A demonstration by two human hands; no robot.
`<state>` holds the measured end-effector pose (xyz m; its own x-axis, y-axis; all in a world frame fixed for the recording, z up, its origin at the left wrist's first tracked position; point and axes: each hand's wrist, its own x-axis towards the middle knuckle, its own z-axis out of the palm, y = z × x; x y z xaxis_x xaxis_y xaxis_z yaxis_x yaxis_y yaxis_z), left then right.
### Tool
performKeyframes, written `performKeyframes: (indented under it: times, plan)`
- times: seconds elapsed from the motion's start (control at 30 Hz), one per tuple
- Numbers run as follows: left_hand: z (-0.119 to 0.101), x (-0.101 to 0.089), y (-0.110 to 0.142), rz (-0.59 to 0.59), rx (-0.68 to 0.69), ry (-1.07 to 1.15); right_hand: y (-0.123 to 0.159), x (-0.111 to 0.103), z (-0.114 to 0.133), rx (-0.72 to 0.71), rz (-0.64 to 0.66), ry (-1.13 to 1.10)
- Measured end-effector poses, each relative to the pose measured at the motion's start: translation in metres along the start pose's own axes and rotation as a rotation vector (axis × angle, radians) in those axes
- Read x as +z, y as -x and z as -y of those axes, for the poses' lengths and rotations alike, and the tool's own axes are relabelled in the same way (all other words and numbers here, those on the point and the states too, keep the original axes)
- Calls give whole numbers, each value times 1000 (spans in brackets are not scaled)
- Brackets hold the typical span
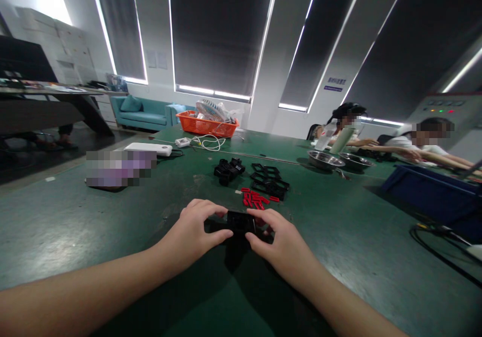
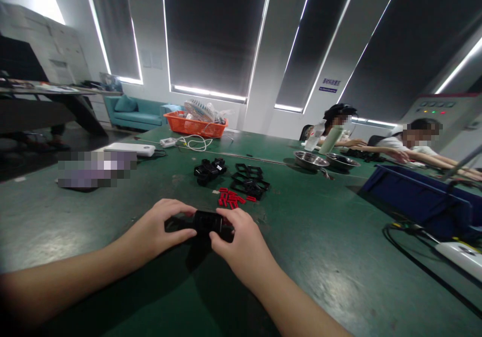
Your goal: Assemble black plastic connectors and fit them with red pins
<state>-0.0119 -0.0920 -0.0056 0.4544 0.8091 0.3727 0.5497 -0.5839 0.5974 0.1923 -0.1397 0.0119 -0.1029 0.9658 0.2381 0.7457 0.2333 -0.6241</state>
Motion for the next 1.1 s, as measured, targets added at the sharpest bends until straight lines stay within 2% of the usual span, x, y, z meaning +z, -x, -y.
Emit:
performKeyframes:
  times: [1.1]
  plan:
    - [1, 0, 0, 8, -6, -2, 0, 1, -2, 10, 3, -13]
